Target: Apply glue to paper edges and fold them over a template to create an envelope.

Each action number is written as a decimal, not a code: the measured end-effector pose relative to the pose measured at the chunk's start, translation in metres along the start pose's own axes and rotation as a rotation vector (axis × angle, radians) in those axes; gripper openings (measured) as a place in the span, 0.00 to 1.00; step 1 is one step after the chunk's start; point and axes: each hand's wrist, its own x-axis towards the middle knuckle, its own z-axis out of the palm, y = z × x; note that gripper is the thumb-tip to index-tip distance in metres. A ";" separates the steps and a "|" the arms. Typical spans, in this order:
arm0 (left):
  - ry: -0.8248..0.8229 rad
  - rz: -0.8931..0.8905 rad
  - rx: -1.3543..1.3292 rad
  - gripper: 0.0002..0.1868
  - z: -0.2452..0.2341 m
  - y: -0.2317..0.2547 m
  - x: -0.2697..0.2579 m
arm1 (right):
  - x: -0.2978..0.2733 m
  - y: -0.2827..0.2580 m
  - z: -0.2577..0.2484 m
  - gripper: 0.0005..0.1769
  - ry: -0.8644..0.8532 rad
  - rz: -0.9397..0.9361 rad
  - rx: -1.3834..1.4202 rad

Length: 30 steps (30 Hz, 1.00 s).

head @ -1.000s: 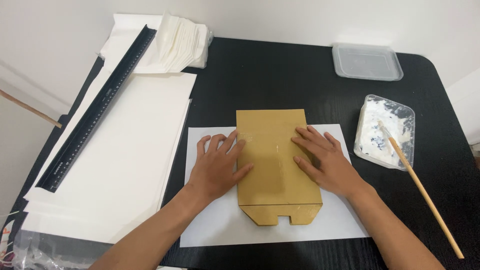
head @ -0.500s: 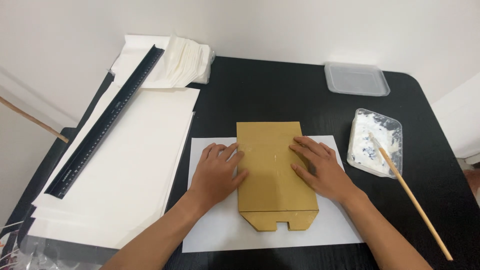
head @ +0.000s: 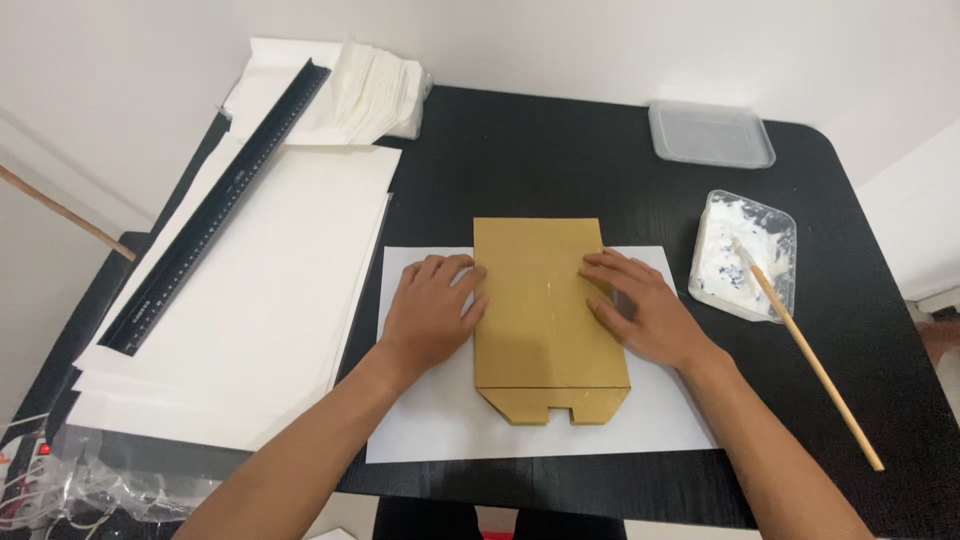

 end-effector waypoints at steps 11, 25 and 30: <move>-0.132 -0.009 0.046 0.19 -0.004 -0.008 0.001 | 0.001 0.025 0.004 0.26 0.066 -0.002 0.011; -0.119 0.009 0.056 0.22 -0.005 -0.009 0.002 | 0.007 0.014 -0.002 0.23 0.061 0.088 0.006; -0.165 -0.054 -0.029 0.23 -0.006 -0.010 0.002 | 0.008 0.011 0.000 0.16 0.106 0.105 -0.004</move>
